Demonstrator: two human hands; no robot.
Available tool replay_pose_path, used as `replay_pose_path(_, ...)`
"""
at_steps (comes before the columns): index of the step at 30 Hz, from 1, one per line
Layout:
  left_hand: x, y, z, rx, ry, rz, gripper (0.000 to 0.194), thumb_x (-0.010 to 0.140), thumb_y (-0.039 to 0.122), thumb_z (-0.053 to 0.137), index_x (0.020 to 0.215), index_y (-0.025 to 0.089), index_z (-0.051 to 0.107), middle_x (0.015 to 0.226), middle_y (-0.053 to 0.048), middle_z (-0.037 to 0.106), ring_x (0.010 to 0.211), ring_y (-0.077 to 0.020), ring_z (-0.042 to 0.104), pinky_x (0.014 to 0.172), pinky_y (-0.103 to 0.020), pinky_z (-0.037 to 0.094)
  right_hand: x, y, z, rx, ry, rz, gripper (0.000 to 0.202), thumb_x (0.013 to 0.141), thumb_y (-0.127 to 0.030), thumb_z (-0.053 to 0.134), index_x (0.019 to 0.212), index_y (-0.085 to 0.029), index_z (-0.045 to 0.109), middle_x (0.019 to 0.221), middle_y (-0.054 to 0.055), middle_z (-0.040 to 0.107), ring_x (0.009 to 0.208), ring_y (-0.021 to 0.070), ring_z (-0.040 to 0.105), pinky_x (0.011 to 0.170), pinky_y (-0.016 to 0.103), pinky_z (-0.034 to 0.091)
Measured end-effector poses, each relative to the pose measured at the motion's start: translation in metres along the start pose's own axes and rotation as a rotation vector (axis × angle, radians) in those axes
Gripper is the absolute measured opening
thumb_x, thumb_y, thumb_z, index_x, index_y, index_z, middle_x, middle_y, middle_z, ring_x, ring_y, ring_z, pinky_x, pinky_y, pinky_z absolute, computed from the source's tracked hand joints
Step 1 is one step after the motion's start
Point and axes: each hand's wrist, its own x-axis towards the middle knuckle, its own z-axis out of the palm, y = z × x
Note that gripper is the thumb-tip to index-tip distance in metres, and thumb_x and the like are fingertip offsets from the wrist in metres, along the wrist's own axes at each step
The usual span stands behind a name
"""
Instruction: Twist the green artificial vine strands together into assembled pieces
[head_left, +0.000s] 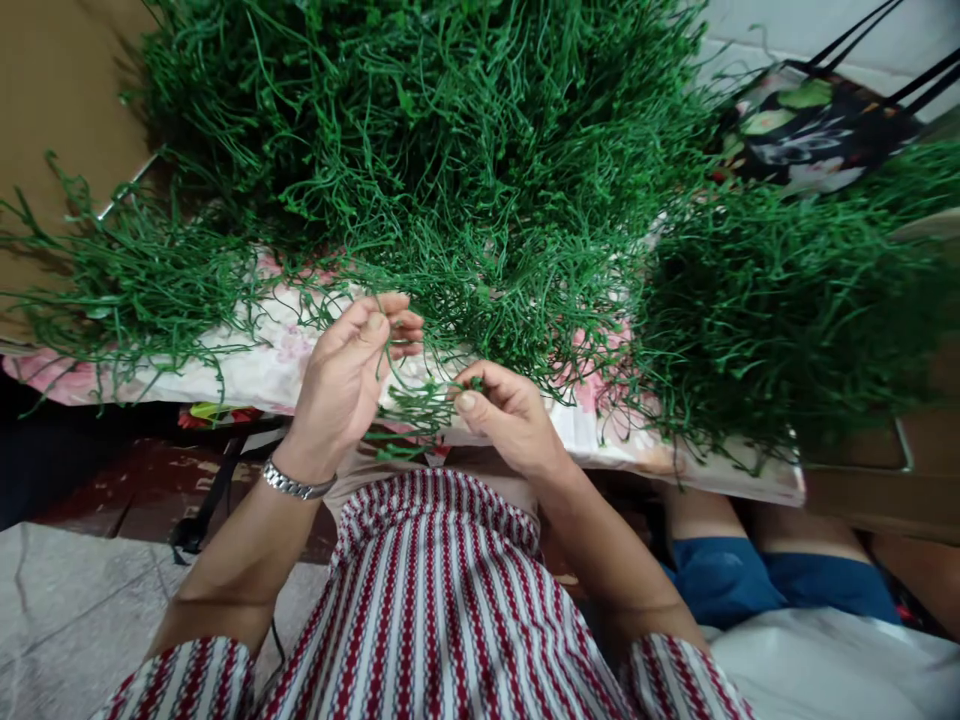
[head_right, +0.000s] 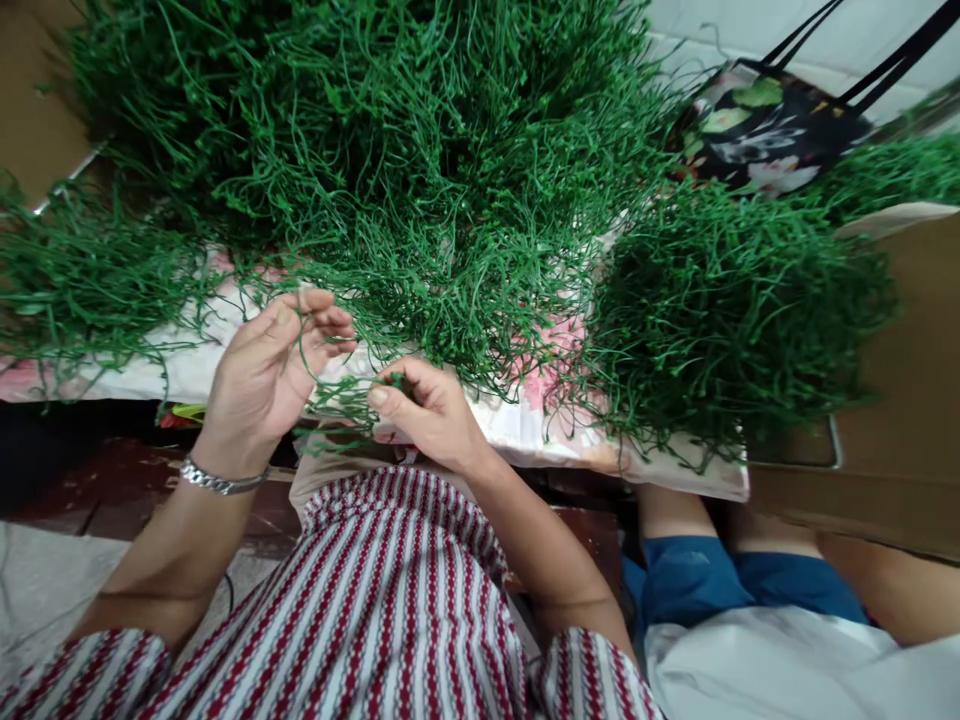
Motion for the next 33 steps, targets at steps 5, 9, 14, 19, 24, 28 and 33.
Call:
replay_pose_path(5, -0.015, -0.011, -0.019, 0.365, 0.36, 0.481, 0.015, 0.082, 0.028, 0.055, 0.093, 0.019, 0.058, 0.09, -0.003, 0.058, 0.086, -0.0143, 0.056, 0.082, -0.03, 0.045, 0.009, 0.002, -0.004, 0.231, 0.098, 0.05, 0.034, 0.07, -0.044, 0.072, 0.077, -0.018, 0.051, 0.052, -0.01, 0.039, 0.036, 0.0014, 0.026, 0.034, 0.016, 0.019)
replay_pose_path(9, -0.041, -0.018, -0.013, 0.964, 0.085, 0.807, 0.015, 0.075, 0.016, 0.061, 0.09, 0.018, 0.059, 0.083, -0.004, 0.06, 0.082, -0.0177, 0.055, 0.079, -0.034, 0.042, 0.015, 0.003, 0.001, 0.29, 0.119, 0.071, 0.034, 0.07, -0.042, 0.073, 0.076, -0.017, 0.051, 0.046, -0.012, 0.036, 0.034, 0.0011, 0.023, 0.033, 0.015, 0.019)
replay_pose_path(14, -0.049, -0.039, 0.002, 1.401, -0.024, 0.762, 0.024, 0.076, 0.022, 0.061, 0.098, 0.014, 0.056, 0.089, -0.011, 0.064, 0.083, -0.024, 0.056, 0.08, -0.041, 0.038, 0.018, 0.001, 0.009, 0.3, 0.108, 0.1, 0.035, 0.069, -0.042, 0.074, 0.078, -0.017, 0.051, 0.044, -0.012, 0.039, 0.033, 0.0011, 0.026, 0.032, 0.014, 0.02)
replay_pose_path(19, -0.042, -0.043, -0.001, 1.305, 0.01, 0.717, 0.014, 0.079, 0.01, 0.05, 0.09, 0.015, 0.057, 0.082, -0.008, 0.064, 0.08, -0.021, 0.056, 0.079, -0.036, 0.039, 0.018, -0.002, 0.009, 0.316, 0.035, 0.11, 0.036, 0.071, -0.045, 0.072, 0.081, -0.018, 0.05, 0.044, -0.012, 0.04, 0.034, 0.0017, 0.025, 0.032, 0.014, 0.018)
replay_pose_path(24, -0.043, -0.031, -0.013, 0.974, -0.069, 0.389, 0.01, 0.08, 0.017, 0.054, 0.087, 0.017, 0.061, 0.084, -0.004, 0.066, 0.081, -0.0177, 0.058, 0.077, -0.03, 0.044, 0.016, 0.002, 0.004, 0.182, 0.047, 0.023, 0.032, 0.08, -0.047, 0.061, 0.086, -0.016, 0.056, 0.048, -0.009, 0.039, 0.038, 0.0028, 0.027, 0.035, 0.015, 0.02)
replay_pose_path(28, -0.046, -0.029, -0.023, 0.763, -0.05, 0.172, 0.012, 0.078, 0.023, 0.058, 0.086, 0.017, 0.065, 0.085, -0.003, 0.068, 0.08, -0.0172, 0.06, 0.075, -0.028, 0.046, 0.01, 0.004, -0.001, -0.05, 0.116, -0.093, 0.026, 0.086, -0.042, 0.055, 0.091, -0.017, 0.059, 0.055, -0.006, 0.045, 0.043, 0.0043, 0.034, 0.04, 0.017, 0.027)
replay_pose_path(33, -0.049, -0.028, -0.03, 0.537, -0.081, 0.014, 0.015, 0.075, 0.025, 0.063, 0.086, 0.017, 0.069, 0.083, -0.003, 0.069, 0.075, -0.0169, 0.062, 0.069, -0.027, 0.048, 0.004, -0.009, -0.005, -0.487, 0.148, -0.336, 0.018, 0.088, -0.029, 0.053, 0.1, -0.018, 0.061, 0.089, 0.003, 0.063, 0.074, 0.0109, 0.056, 0.064, 0.022, 0.043)
